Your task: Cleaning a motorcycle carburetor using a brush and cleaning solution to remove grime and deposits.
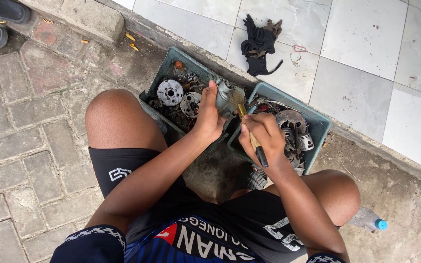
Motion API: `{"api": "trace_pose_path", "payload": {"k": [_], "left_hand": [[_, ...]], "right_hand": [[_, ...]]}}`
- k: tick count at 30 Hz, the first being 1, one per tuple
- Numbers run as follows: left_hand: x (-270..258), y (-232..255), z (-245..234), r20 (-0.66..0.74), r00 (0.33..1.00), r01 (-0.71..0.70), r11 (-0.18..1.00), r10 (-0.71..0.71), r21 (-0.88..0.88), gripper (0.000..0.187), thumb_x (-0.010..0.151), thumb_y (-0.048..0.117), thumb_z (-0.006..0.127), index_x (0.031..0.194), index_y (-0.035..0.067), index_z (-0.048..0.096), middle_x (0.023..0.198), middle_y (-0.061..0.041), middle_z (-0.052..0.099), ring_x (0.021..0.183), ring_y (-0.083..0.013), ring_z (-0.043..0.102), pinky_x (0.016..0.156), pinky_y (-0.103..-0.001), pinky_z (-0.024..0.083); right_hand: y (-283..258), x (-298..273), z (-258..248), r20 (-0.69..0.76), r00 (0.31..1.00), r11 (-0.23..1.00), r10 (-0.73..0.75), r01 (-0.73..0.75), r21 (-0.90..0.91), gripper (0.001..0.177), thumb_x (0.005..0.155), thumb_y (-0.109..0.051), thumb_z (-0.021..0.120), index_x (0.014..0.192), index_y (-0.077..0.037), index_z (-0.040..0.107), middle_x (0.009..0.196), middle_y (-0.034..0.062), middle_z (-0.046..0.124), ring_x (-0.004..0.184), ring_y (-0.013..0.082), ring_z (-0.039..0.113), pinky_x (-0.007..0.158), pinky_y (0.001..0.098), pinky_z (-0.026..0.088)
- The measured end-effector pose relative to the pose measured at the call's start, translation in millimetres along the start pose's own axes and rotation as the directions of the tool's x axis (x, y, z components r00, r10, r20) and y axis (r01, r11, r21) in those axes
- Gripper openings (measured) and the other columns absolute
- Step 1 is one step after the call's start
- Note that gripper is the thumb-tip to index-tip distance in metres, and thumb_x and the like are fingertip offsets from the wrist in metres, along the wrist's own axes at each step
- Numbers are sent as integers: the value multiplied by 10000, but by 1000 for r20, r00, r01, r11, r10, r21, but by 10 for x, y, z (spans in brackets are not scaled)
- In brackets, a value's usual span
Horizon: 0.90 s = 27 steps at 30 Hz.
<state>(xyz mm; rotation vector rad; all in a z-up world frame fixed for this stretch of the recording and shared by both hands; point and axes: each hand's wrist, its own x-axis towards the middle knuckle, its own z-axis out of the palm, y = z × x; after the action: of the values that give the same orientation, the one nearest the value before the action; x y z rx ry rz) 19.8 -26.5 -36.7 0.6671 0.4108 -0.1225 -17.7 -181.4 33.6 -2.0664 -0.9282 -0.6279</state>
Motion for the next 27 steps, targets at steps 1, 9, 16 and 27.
{"api": "trace_pose_path", "payload": {"k": [1, 9, 16, 27], "left_hand": [[4, -32, -38, 0, 1000, -2, 1000, 2, -1, 415, 1026, 593, 568, 1003, 201, 434, 788, -24, 603, 679, -196, 658, 617, -297, 507], [-26, 82, -60, 90, 992, -101, 980, 87, 173, 758, 1122, 545, 322, 1633, 37, 87, 1032, -7, 353, 930, -135, 482, 884, -363, 441], [155, -78, -134, 301, 936, -144, 979, 183, -145, 389, 1133, 467, 413, 1135, 108, 564, 1322, -204, 620, 1043, -275, 706, 858, -443, 621], [197, -127, -193, 439, 886, 10, 939, 150, -343, 648, 1081, 464, 454, 1536, 3, 477, 1251, -347, 668, 853, -382, 718, 663, -446, 585]], "right_hand": [[1, -23, 41, 1, 1000, 1000, -2, 2, 0, 107, 1009, -4, 633, 996, 39, 730, 953, 123, 620, 784, 401, 728, 572, 468, 627], [40, -64, -111, 25, 999, 989, -39, 35, 141, 90, 925, -45, 738, 938, 23, 795, 938, 145, 716, 809, 385, 777, 619, 432, 636], [-216, 41, -77, 20, 984, 963, -179, 171, 206, 118, 922, 23, 709, 811, 62, 717, 846, 214, 673, 620, 394, 712, 539, 442, 602], [-275, 74, -87, 44, 956, 933, -291, 273, 237, 139, 946, 20, 659, 831, 86, 702, 835, 242, 651, 591, 382, 689, 484, 432, 582]]}}
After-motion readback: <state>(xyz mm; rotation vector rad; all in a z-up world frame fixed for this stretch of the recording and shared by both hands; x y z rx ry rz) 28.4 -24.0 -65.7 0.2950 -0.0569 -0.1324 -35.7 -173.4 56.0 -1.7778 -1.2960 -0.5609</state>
